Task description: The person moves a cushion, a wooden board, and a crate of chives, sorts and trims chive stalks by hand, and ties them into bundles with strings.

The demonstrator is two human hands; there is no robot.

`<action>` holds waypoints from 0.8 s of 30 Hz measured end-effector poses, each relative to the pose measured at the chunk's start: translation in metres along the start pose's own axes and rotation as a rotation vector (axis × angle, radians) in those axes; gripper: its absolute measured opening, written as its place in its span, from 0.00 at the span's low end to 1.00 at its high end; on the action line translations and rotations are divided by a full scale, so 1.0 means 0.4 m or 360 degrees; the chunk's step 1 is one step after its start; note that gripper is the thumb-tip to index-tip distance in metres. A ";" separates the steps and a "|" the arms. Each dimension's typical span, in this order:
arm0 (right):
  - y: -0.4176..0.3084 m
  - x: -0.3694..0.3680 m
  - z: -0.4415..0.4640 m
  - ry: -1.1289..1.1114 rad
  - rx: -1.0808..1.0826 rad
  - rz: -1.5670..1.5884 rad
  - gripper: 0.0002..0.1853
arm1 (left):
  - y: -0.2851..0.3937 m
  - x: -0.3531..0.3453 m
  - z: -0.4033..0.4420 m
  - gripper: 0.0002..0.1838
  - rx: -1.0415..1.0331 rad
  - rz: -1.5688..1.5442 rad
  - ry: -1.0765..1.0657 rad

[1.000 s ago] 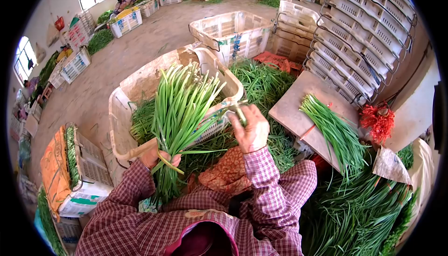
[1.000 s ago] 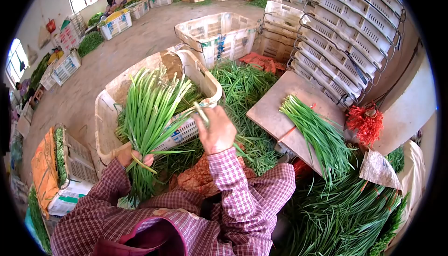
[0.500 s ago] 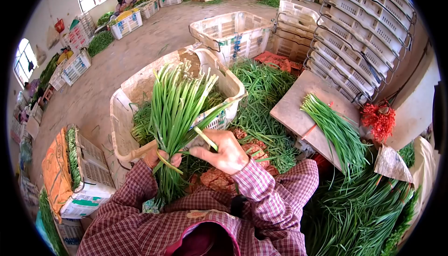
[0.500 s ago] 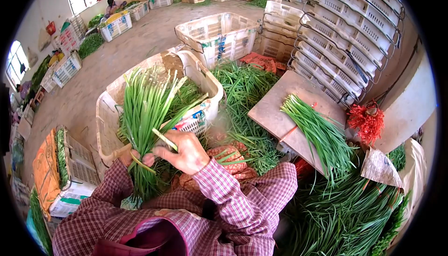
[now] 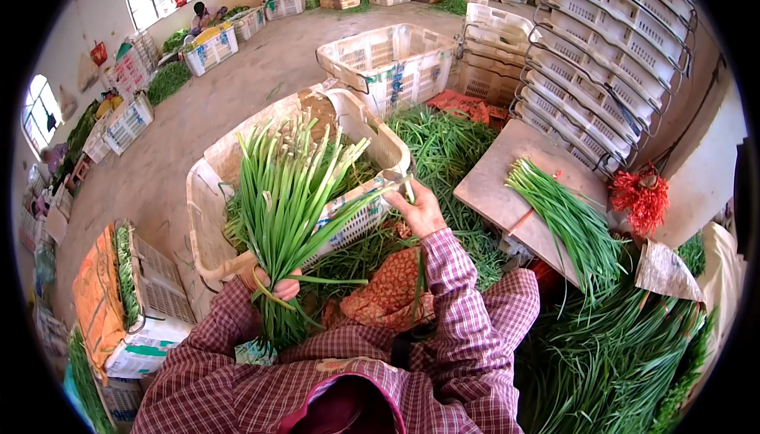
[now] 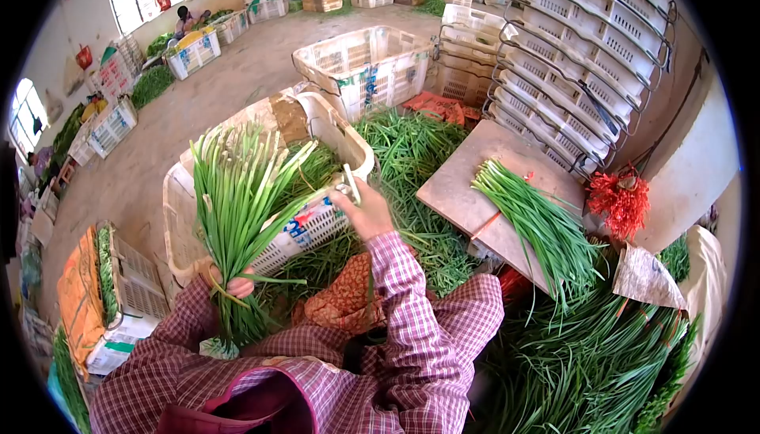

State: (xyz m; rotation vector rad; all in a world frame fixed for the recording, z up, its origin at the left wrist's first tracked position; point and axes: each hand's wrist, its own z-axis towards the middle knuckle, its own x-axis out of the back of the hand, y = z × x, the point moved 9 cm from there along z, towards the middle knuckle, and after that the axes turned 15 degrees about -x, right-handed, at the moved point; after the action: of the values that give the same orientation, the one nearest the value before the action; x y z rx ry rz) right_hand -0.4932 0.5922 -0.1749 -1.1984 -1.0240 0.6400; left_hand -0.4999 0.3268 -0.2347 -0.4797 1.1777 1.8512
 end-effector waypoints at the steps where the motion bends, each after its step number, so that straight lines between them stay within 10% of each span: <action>1: -0.036 -0.017 0.005 -0.0022 0.0046 0.0122 0.24 | -0.005 0.001 0.000 0.20 0.0018 -0.0023 -0.0031; 5: -0.097 -0.062 0.005 -0.0330 -0.0002 0.0564 0.21 | -0.016 0.016 -0.012 0.26 0.0094 0.0294 0.0099; 12: 0.079 0.188 -0.026 0.0683 -0.0217 0.0155 0.11 | 0.010 -0.017 -0.001 0.15 -0.0065 0.0137 0.0075; 24: -0.008 -0.056 -0.047 -0.0580 -0.0396 0.1084 0.50 | -0.006 0.030 0.084 0.26 -0.0278 0.0195 0.0346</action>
State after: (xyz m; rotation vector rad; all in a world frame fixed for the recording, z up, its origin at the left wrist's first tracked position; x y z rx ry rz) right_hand -0.4861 0.5639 -0.1790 -1.7105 -1.0056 1.3287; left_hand -0.5003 0.3622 -0.2284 -0.7371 1.2155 2.0579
